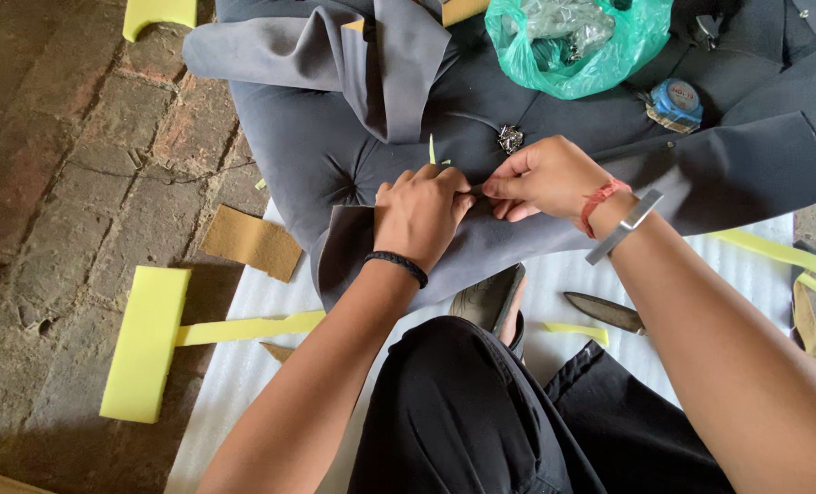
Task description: The person cuts a strip of yellow foam with a knife, wraps the foam strip in gray fabric, and positions it along the sofa armrest. They then hammer tacks through the fabric to fasten it to the sofa frame, pressing the fabric in place between tacks.
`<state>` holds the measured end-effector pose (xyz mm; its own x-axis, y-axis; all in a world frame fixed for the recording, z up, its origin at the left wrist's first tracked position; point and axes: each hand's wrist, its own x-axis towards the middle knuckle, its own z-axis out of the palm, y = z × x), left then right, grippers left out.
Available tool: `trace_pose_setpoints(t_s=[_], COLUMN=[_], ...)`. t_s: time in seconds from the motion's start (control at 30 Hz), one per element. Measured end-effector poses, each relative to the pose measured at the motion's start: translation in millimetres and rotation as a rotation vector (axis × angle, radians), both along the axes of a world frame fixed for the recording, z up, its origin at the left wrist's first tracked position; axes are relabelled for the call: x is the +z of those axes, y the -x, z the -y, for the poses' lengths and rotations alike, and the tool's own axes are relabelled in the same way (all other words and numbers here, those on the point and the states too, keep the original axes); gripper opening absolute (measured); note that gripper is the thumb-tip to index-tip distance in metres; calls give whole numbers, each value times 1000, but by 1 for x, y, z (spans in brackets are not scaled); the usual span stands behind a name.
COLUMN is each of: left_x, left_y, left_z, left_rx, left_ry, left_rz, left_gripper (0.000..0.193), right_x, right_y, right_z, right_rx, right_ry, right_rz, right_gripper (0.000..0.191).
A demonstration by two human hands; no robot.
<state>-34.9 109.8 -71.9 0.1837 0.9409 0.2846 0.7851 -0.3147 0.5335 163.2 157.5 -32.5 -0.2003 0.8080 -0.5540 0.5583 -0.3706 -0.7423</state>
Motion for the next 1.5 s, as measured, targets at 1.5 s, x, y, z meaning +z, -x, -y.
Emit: trace_pose_setpoints(t_s=[1.5], left_x=[-13], left_y=[0], left_z=[-11], left_rx=[-28], left_ry=[64], left_rz=[7], left_gripper=[20], right_x=[-16], right_y=[13], right_z=[4], right_rx=[-21], right_ry=[-126], right_rz=[277], right_gripper=[29])
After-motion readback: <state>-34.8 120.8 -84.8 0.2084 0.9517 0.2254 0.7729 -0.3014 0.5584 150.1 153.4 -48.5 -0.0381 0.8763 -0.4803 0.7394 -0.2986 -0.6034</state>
